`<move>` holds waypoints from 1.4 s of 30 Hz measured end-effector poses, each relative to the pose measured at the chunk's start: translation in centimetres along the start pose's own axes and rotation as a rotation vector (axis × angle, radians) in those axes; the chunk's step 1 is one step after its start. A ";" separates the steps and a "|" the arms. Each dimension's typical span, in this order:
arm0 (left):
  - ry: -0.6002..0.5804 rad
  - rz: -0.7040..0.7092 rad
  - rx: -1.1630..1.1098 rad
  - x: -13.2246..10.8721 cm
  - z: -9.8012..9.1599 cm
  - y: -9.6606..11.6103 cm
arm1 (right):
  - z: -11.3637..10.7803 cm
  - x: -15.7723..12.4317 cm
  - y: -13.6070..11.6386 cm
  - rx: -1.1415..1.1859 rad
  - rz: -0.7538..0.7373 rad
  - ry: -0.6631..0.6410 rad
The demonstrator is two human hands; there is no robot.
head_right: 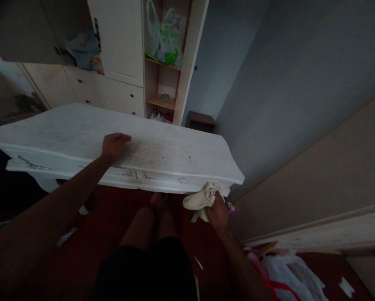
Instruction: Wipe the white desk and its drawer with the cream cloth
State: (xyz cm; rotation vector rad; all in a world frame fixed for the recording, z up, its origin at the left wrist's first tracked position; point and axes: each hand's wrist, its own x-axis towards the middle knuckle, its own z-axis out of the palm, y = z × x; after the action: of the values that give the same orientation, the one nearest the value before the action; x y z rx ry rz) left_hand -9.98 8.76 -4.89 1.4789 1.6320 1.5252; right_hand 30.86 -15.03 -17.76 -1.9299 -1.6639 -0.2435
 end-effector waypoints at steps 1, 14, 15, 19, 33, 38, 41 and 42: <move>0.003 0.000 0.002 0.0 0.0 0.1 | -0.2 0.0 -0.4 0.039 0.018 -0.019; 0.006 0.030 0.004 -0.1 -0.1 0.2 | 0.7 2.9 -13.7 0.295 -0.108 -0.014; 0.005 0.030 0.004 -0.1 -0.1 0.2 | 1.0 3.0 -15.1 0.273 -0.143 -0.038; 0.000 0.035 -0.001 -0.2 -0.1 0.3 | 2.0 3.2 -19.9 0.219 -0.234 -0.150; -0.010 0.025 -0.031 -0.3 0.0 0.0 | 6.4 1.6 -20.0 0.272 -0.350 -0.262; -0.018 0.018 -0.026 -0.3 0.0 0.2 | 6.1 0.7 -14.6 0.235 -0.267 -0.125; -0.028 0.033 0.000 -0.3 -0.1 0.3 | 5.3 0.5 -11.7 0.269 -0.243 -0.104; -0.033 0.036 0.010 -0.3 -0.2 0.3 | 4.8 0.6 -10.9 0.297 -0.223 -0.100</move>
State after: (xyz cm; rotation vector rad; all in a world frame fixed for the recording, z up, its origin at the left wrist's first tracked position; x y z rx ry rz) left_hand -9.93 8.36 -4.66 1.5385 1.6047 1.5064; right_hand 19.47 -11.34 -18.16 -1.5611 -1.8649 0.0170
